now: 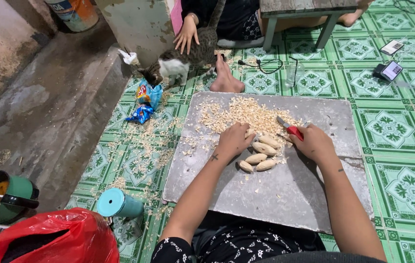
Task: Hand-carving small wooden objects into the shape of peanuts using a utility knife.
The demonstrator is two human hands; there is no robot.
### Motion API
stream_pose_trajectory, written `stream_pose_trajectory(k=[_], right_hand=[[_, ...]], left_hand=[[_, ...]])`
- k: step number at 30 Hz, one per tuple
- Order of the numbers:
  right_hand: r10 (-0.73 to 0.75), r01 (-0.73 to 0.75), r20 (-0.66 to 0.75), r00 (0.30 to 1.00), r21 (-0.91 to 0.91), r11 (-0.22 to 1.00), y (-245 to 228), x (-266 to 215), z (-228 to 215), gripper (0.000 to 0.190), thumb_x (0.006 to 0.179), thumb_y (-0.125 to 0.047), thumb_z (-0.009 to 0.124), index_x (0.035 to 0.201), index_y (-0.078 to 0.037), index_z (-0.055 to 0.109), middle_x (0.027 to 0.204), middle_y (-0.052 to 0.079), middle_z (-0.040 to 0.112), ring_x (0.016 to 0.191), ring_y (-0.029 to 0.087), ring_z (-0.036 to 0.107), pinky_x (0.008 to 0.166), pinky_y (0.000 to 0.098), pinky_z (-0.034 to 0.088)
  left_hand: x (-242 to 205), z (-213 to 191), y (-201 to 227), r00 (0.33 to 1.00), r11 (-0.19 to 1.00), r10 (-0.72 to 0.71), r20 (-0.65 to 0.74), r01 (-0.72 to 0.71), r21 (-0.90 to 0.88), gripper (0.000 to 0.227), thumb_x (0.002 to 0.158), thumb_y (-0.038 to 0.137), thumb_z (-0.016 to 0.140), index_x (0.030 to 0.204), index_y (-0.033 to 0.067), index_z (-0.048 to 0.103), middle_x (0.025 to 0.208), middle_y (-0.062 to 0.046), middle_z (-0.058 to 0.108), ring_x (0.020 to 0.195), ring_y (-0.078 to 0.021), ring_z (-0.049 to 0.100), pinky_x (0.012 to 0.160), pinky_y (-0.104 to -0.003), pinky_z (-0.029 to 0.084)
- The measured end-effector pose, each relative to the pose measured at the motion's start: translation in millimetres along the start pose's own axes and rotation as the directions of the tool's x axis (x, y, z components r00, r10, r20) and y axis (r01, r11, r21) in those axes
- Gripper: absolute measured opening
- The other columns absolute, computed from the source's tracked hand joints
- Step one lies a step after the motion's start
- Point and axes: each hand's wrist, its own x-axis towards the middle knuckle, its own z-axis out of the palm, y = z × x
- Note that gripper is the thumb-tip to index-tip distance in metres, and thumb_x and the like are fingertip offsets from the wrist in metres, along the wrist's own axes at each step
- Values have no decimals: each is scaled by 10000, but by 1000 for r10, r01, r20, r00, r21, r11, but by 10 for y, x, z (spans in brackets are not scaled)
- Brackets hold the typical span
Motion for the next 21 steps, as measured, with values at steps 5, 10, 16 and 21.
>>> stream_pose_trajectory(k=[5, 10, 16, 21], right_hand=[[-30, 29, 69, 997, 20, 999, 77, -130, -197, 533, 959, -449, 583, 1393, -151, 668, 1168, 201, 715, 1138, 394, 690, 939, 484, 567], [11, -12, 28, 1000, 57, 998, 303, -533, -302, 524, 950, -474, 584, 1400, -211, 636, 1182, 119, 688, 955, 272, 712, 880, 390, 578], [89, -86, -95, 992, 32, 996, 1240, -1206, 278, 655, 840, -507, 649, 1456, -286, 601, 1344, 132, 635, 1157, 288, 648, 949, 439, 552], [-49, 144, -363, 931, 240, 960, 1622, -1807, 849, 647, 749, -351, 746, 1358, -151, 657, 1566, 283, 420, 1335, 450, 495, 1043, 517, 455]], left_hand=[[-66, -47, 17, 1000, 998, 17, -5, -17, 57, 429, 952, 464, 527, 1201, 141, 661, 1086, -160, 668, 1073, -423, 684, 908, -559, 551], [-296, -222, 52, 998, 987, 46, -52, -37, 158, 470, 941, 505, 592, 1169, 98, 650, 1055, -151, 682, 956, -345, 663, 819, -499, 515], [-1068, -703, 4, 998, 998, 6, 67, -11, 67, 467, 990, 463, 527, 1306, 125, 594, 1165, -98, 661, 1076, -228, 613, 921, -409, 493], [-1535, -510, -516, 978, 997, -78, -192, 72, -39, 371, 974, 355, 550, 1252, 127, 643, 1244, -52, 681, 1126, -229, 632, 995, -411, 484]])
